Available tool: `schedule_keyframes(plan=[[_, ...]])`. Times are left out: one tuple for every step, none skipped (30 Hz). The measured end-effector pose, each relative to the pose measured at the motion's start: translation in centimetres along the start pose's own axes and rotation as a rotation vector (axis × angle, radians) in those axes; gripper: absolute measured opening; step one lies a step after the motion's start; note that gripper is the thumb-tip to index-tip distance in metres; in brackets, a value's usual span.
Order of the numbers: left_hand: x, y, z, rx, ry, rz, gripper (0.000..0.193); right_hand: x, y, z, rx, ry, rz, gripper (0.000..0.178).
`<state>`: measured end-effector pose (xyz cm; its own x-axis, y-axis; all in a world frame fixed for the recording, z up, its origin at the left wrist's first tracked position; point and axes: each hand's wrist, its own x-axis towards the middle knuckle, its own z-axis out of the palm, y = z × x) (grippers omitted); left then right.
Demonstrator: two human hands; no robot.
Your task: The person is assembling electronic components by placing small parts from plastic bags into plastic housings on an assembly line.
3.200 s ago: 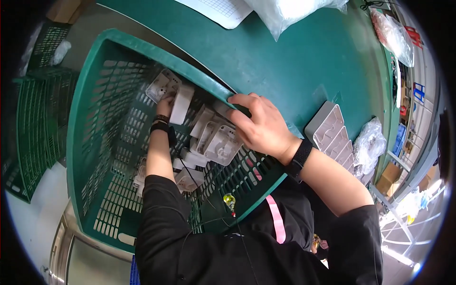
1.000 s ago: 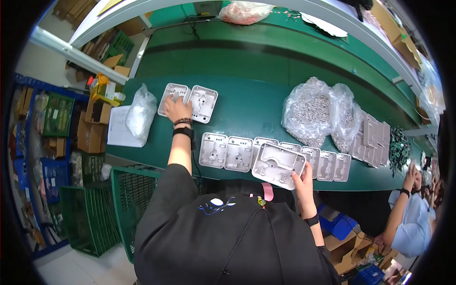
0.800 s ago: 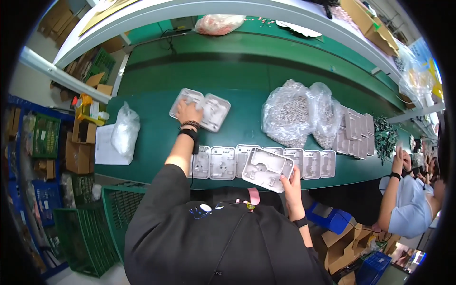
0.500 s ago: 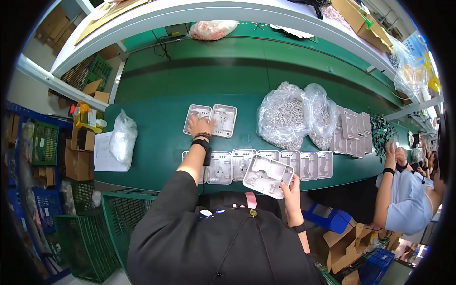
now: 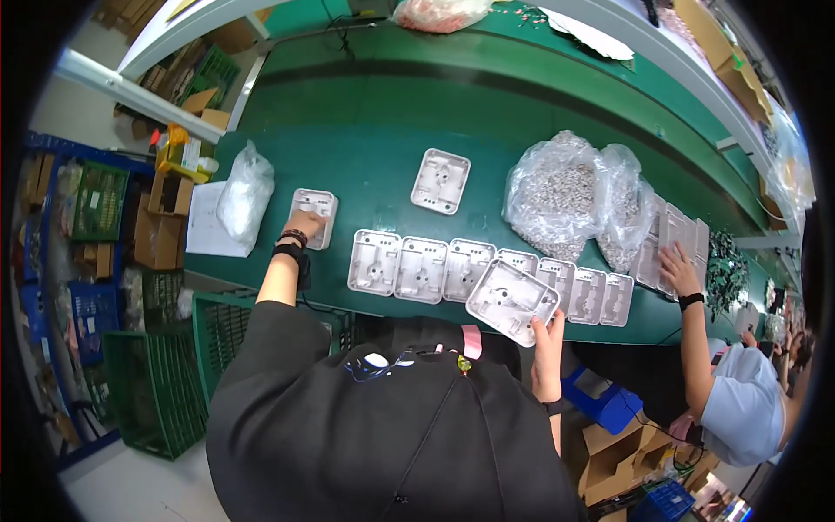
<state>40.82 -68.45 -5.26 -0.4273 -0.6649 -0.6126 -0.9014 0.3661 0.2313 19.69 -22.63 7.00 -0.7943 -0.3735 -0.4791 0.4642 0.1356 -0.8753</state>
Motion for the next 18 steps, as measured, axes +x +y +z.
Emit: schedule_keyframes(plan=[[-0.8,-0.7,0.2,0.008,-0.09,0.05,0.044,0.1,0.1,-0.1,0.021,0.023,0.008,0.051],[-1.7,-0.8,0.8,0.013,-0.095,0.035,0.044,0.4,0.2,-0.1,0.022,0.016,0.023,0.051],[-2.8,0.0,1.9,0.065,-0.075,0.056,0.04,0.6,0.2,-0.1,0.013,0.005,0.035,0.051],[-3.8,0.6,2.8,0.112,-0.055,0.078,0.037,0.8,0.1,0.0,-0.001,-0.007,0.046,0.051],[-5.0,1.7,3.4,0.117,-0.061,0.073,0.037,1.0,0.2,0.0,-0.012,-0.016,0.053,0.051],[-6.4,2.8,3.7,0.195,-0.066,0.058,0.033,1.0,0.3,0.0,-0.009,-0.013,0.059,0.051],[-7.8,4.0,3.3,0.279,-0.067,0.047,0.029,0.9,0.6,0.3,-0.037,-0.056,0.061,0.052],[-8.6,5.6,2.8,0.354,-0.066,0.041,0.025,0.9,0.5,0.3,-0.073,-0.096,0.056,0.052],[-9.2,7.4,1.9,0.356,-0.063,0.051,0.025,1.0,0.4,0.1,-0.108,-0.136,0.048,0.052],[-9.8,9.1,0.7,0.38,0.071,0.066,0.022,1.1,0.3,-0.1,-0.109,-0.133,0.043,0.052],[-10.1,10.9,-0.3,0.404,0.205,0.083,0.019,1.0,0.3,-0.3,-0.102,-0.123,0.038,0.052],[-9.9,12.5,-0.8,0.425,0.344,0.101,0.016,1.0,0.4,-0.5,-0.094,-0.115,0.03,0.053],[-9.0,14.0,-0.7,0.322,0.453,0.292,0.013,0.9,0.5,-0.6,-0.086,-0.111,0.024,0.053],[-7.9,15.7,-0.8,0.216,0.559,0.481,0.011,0.7,0.5,-0.7,-0.084,-0.115,0.016,0.053],[-6.2,17.5,-0.4,0.263,0.655,0.698,0.01,0.8,0.4,-0.6,-0.072,-0.104,0.024,0.054],[-4.5,18.6,-0.2,0.312,0.748,0.917,0.01,0.8,0.3,-0.6,-0.06,-0.091,0.031,0.054],[-2.8,19.1,-0.1,0.31,0.754,0.929,0.01,0.9,0.2,-0.8,-0.048,-0.06,0.039,0.054],[-1.4,19.5,0.0,0.478,0.744,1.057,0.01,0.9,0.1,-1.0,-0.045,-0.052,0.028,0.054]])
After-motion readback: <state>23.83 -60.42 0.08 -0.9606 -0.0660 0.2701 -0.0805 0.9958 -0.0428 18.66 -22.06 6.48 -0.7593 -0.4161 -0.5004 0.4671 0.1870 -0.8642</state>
